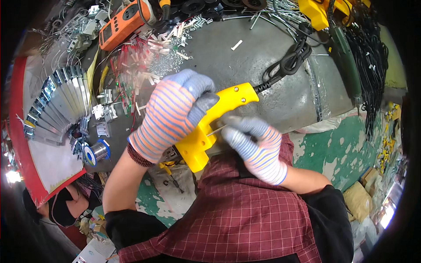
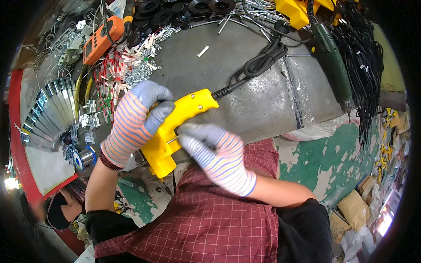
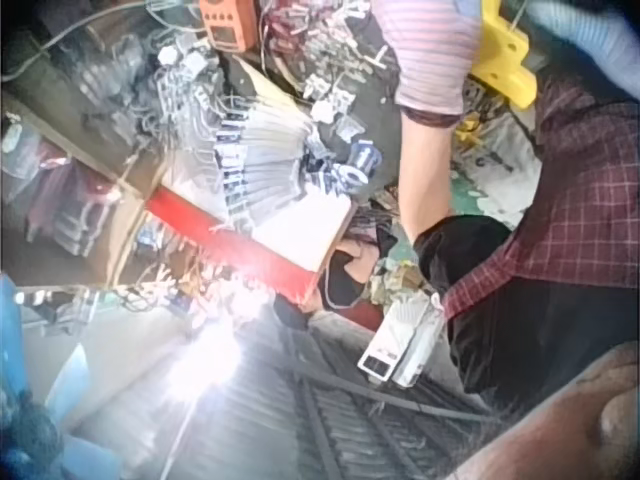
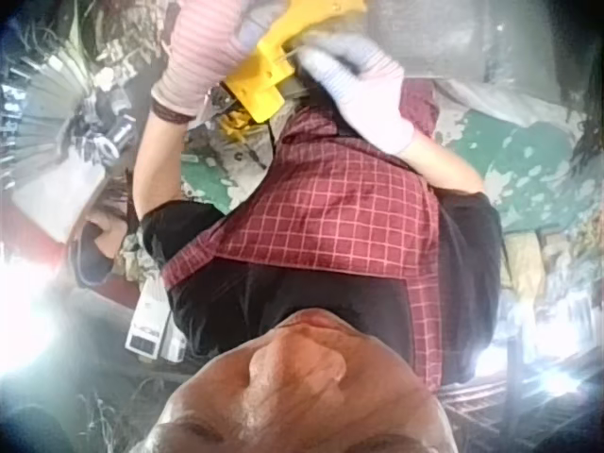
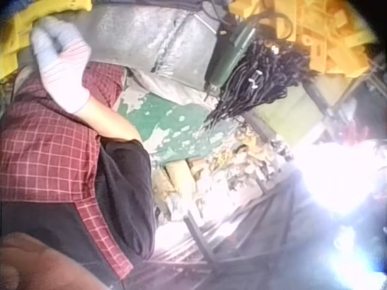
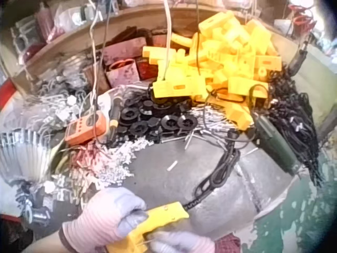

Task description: Assembling the internal components, wiring, and casing of a handheld electronic tool using an electric screwdriver.

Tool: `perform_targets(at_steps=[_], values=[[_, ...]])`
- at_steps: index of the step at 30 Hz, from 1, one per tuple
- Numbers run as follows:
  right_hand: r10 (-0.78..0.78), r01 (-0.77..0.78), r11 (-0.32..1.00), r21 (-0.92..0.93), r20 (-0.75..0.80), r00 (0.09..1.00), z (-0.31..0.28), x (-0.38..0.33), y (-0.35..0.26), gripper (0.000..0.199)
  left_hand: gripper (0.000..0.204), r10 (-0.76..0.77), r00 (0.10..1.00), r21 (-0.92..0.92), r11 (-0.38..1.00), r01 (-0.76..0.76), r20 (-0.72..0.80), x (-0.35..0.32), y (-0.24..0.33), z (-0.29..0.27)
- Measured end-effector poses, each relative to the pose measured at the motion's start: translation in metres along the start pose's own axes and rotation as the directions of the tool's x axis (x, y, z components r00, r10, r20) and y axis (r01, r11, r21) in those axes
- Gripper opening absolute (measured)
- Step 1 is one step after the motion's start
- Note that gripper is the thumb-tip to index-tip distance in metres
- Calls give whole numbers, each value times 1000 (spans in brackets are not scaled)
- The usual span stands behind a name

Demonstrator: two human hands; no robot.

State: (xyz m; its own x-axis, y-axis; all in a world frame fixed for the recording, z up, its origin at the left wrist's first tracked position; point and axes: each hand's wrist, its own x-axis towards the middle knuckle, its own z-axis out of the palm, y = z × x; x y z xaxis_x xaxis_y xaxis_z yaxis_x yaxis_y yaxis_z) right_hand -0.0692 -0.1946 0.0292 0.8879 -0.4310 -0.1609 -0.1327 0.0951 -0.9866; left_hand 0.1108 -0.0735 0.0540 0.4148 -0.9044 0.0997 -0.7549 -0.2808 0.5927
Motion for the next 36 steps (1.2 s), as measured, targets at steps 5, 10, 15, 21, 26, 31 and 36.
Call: perform_targets(at_steps=[5, 10, 15, 21, 26, 31, 36], values=[[-413, 461, 845, -270, 218, 884, 5, -3, 13, 36, 14, 137, 976, 166, 980, -108, -170, -8, 0, 7], [-239, 318, 942, -110, 447, 862, -39, 13, -4, 36, 17, 199, 954, 314, 942, -122, -226, -7, -1, 10], [-702, 366, 243, -898, 97, 705, -181, 80, -41, 36, 20, 105, 971, 333, 942, -28, -213, -17, 13, 1], [-414, -296, -37, -954, -255, 874, -253, 101, -30, 63, 46, -28, 991, 227, 972, 57, -129, -13, 43, 22], [-248, 112, 864, -491, -222, 943, -244, 95, -62, 58, 55, -148, 987, 431, 888, 161, -63, 7, 51, 41], [-430, 497, 773, 395, -250, 867, -129, 61, -125, 59, 50, -186, 974, 426, 876, 224, -130, 1, 52, 43], [-234, 348, 808, 475, -284, 930, -63, 73, -77, 43, 48, -184, 973, 378, 898, 223, -138, 5, 49, 46]])
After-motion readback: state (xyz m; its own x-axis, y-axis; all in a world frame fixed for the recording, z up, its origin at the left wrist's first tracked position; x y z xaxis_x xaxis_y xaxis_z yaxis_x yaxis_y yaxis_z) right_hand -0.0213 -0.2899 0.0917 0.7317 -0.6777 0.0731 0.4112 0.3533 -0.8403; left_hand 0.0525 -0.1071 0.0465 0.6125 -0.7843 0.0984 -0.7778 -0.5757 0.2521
